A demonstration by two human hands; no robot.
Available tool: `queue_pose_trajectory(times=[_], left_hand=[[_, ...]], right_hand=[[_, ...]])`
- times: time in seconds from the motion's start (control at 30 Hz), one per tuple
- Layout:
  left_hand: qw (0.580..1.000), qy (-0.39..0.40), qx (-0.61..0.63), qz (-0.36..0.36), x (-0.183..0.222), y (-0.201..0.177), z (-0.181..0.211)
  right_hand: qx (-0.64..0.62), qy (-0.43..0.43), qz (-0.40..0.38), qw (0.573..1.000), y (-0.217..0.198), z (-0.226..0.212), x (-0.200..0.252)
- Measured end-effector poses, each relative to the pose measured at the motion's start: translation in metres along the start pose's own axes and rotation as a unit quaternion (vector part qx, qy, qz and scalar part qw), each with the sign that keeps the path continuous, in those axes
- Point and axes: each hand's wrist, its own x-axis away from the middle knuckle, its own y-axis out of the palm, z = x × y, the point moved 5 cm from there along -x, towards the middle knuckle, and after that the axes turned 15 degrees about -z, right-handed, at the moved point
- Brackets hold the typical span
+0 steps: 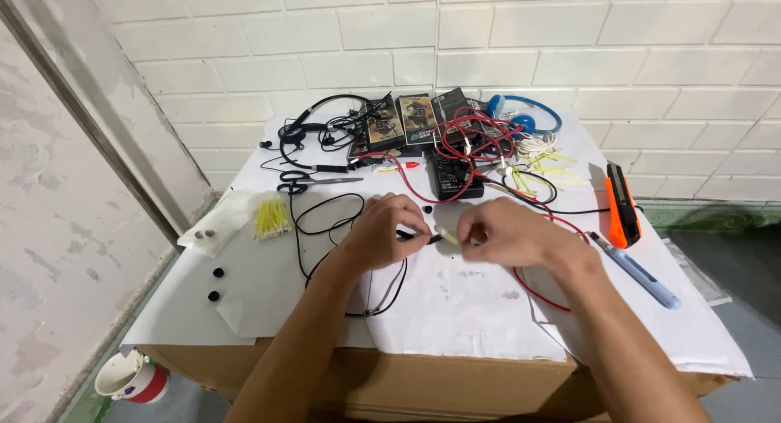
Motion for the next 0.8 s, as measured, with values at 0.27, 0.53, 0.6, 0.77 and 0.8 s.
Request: queue_pose_trajectory(times=[0.27, 0.53, 0.6, 0.77, 0.8], left_hand=[[0.998, 0.053, 0.042, 0.016, 0.007, -0.003, 0.002], [0.997, 0.046, 0.062, -0.015, 0.010, -0.004, 0.004], [0.998, 0.043, 0.045, -0.014, 0.008, -0.003, 0.000], [0.997, 0.044, 0.067, -0.014, 0.008, 0.001, 0.000], [0.997, 0.044, 0.067, -0.014, 0.007, 0.001, -0.001]], right_hand=[[-0.156, -0.074, 0.086, 0.981, -0.012, 0.012, 0.003], [-0.091, -0.037, 0.019, 0.995, 0.001, -0.001, 0.001], [-0.083, -0.033, 0.023, 0.996, 0.001, 0.000, 0.000], [-0.053, -0.049, 0.042, 0.997, 0.002, 0.006, -0.008], [-0.053, -0.049, 0.041, 0.997, 0.001, 0.007, -0.008]])
